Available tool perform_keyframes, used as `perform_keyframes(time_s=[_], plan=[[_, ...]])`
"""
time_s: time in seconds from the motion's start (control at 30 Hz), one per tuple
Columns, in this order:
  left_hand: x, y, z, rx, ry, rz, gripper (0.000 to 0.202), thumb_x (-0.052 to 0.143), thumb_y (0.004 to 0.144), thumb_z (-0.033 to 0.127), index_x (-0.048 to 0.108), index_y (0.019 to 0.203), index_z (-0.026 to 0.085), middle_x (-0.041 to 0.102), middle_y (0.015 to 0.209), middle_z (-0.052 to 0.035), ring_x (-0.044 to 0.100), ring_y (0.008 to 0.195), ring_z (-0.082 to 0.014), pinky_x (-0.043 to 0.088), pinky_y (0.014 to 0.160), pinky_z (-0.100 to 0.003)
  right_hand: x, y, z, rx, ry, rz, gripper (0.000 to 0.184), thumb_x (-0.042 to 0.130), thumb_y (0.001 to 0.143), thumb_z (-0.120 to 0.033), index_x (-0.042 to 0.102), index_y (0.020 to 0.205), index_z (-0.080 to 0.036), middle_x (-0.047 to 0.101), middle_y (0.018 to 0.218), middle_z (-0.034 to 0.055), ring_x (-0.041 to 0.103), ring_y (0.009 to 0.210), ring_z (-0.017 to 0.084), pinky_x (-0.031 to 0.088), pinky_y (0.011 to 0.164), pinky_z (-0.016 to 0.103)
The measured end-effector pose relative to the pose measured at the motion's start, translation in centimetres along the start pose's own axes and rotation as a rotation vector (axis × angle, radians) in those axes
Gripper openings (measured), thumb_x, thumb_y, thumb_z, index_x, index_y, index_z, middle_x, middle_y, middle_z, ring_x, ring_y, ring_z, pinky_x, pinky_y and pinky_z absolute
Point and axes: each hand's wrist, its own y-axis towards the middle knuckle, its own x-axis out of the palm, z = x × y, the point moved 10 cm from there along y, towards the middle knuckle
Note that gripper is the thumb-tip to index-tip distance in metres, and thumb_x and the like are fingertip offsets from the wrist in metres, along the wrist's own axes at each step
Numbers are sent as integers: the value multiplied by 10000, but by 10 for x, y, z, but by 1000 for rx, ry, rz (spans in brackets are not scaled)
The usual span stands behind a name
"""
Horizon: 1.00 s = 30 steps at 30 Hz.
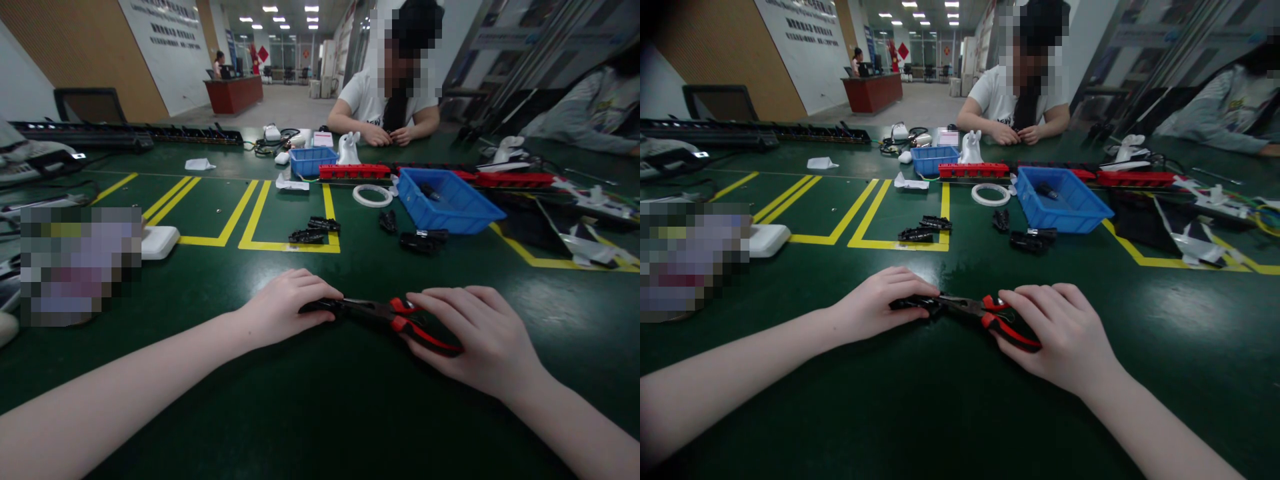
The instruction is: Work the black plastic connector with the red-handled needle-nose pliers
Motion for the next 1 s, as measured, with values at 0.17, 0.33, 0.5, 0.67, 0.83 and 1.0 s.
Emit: perform_keyframes(time_s=[0.17,0.33,0.5,0.67,0.83,1.0], plan=[[0,0,-1,-12,6,-9,306,695,916,161,633,1214,188,717,1151,-46,642,1064,-216,520,933,-400,-5,2,-5,-33,-54,20,304,601,925,-294,599,1161,-102,711,1001,164,675,832,268,461,735,423],[0,0,-4,-33,9,-6,313,692,925,199,622,1230,185,704,1154,-58,631,1070,-222,525,935,-406,-4,1,2,15,-16,34,331,614,923,-313,592,1186,-114,715,1030,148,681,849,258,452,763,428],[1,0,-3,-33,-7,-8,301,708,905,182,636,1197,183,699,1152,-62,632,1076,-228,532,943,-409,2,-1,6,54,52,16,338,613,922,-332,591,1200,-141,719,1053,130,686,885,254,453,786,423],[2,1,-3,-33,-15,-11,267,706,907,188,642,1166,186,694,1157,-64,639,1077,-227,534,959,-419,8,-4,11,98,128,-25,364,654,892,-365,589,1196,-177,731,1070,102,698,912,251,467,808,420],[1,0,-3,-38,-16,-20,270,702,910,186,633,1171,179,687,1168,-60,639,1077,-220,534,959,-416,13,-8,19,171,226,-75,362,660,878,-389,596,1193,-222,740,1079,79,707,919,263,489,811,434],[2,0,-4,-30,-14,-20,257,695,914,192,628,1162,182,689,1160,-65,644,1074,-225,536,952,-414,12,-5,20,196,253,-71,318,656,867,-387,623,1152,-251,750,1042,70,714,865,280,513,760,449]])
